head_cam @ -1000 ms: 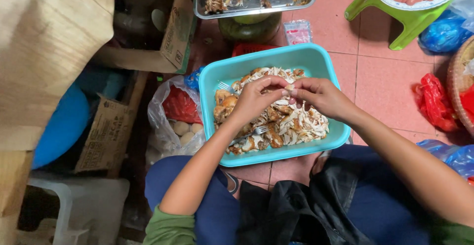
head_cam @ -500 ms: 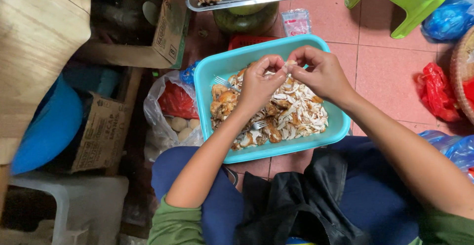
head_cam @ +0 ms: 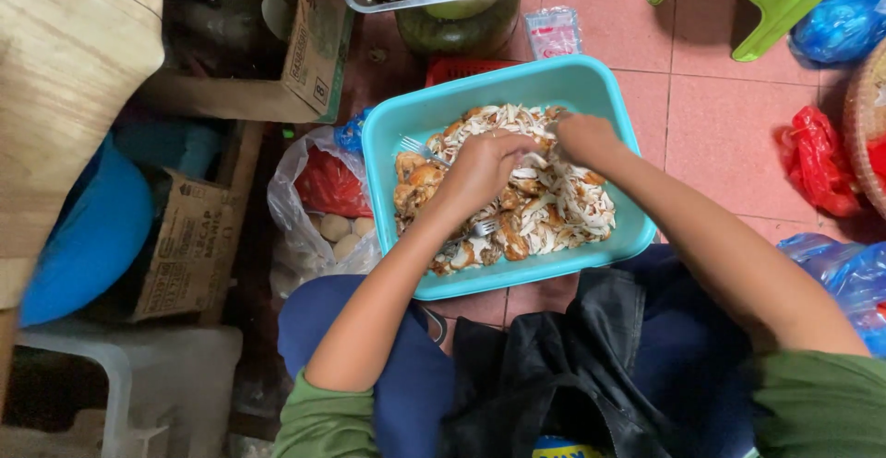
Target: Shredding cooked chicken by hand and using a fork into a plastic tub.
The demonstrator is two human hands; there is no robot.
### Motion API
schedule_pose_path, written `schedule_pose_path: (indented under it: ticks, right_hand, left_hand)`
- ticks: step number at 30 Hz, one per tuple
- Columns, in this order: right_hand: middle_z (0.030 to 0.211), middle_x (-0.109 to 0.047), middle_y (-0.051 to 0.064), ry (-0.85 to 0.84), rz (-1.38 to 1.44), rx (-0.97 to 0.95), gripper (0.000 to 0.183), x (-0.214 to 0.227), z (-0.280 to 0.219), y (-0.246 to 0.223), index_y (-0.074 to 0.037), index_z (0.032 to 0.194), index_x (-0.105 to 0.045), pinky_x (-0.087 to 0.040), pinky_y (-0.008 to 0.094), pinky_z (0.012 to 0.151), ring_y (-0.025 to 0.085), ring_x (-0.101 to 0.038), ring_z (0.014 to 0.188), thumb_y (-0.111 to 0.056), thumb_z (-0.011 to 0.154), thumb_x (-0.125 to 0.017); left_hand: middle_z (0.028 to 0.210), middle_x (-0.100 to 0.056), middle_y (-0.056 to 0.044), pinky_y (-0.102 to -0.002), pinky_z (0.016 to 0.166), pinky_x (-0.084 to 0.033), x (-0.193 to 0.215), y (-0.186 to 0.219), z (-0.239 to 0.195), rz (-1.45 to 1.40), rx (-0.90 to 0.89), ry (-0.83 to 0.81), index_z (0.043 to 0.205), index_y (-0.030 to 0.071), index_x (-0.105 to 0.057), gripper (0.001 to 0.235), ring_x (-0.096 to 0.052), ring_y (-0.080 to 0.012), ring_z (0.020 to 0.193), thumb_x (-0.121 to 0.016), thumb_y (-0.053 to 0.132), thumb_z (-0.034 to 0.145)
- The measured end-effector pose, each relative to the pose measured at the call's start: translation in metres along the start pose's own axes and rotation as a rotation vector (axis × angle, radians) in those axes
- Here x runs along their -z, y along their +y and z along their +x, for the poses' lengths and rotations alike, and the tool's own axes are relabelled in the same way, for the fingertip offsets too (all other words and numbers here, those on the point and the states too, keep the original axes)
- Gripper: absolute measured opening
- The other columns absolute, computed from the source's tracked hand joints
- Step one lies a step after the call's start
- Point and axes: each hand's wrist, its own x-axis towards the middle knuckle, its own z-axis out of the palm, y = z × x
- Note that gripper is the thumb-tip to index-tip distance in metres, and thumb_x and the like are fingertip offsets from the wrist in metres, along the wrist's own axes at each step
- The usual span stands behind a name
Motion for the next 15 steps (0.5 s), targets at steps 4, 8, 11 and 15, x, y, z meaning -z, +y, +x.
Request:
schedule_pose_path:
  ticks: [4,8,11,15]
  right_hand:
    - [0.098,-0.076,0.021,-0.024,0.068,0.126,0.024,-0.023,-0.021,-0.047,0.003,0.103,-0.077,-0.059,0.059,0.080,0.042,-0.075,0.098,-0.016,0.090,-0.069]
    - [0.124,-0.068,0.016,-0.077,0.052,0.201,0.034,-0.082,-0.010,-0.039,-0.001,0.120,-0.071,-0.060,0.062,0.080,0.042,-0.073,0.102,-0.021,0.097,-0.056]
    - [0.112,-0.072,0.015,-0.119,0.058,0.144,0.035,-0.097,0.009,-0.034,-0.006,0.116,-0.074,-0.060,0.061,0.080,0.041,-0.074,0.100,-0.031,0.097,-0.058]
    - [0.110,-0.074,0.021,-0.075,0.306,0.091,0.043,-0.059,0.021,-0.037,-0.015,0.128,-0.069,-0.058,0.064,0.083,0.047,-0.071,0.106,-0.032,0.089,-0.074]
  left_hand:
    - [0.120,-0.071,-0.023,-0.048,0.098,-0.055,-0.002,-0.005,0.004,0.029,-0.052,0.031,0.125,0.005,-0.070,0.038,-0.067,-0.0413,0.116,-0.056,-0.011,0.094]
    - [0.135,-0.064,-0.019,-0.049,0.104,-0.052,0.013,0.003,0.003,0.101,-0.021,0.064,0.136,0.010,-0.065,0.042,-0.063,-0.0397,0.124,-0.056,-0.004,0.097]
    - [0.135,-0.062,-0.019,-0.051,0.101,-0.053,0.026,0.008,-0.002,0.172,0.029,0.070,0.135,0.009,-0.064,0.038,-0.063,-0.0413,0.121,-0.057,0.004,0.098]
    - [0.129,-0.063,-0.015,-0.050,0.098,-0.054,0.037,-0.006,-0.014,0.301,0.148,0.068,0.134,0.013,-0.065,0.037,-0.066,-0.0383,0.118,-0.063,0.016,0.097]
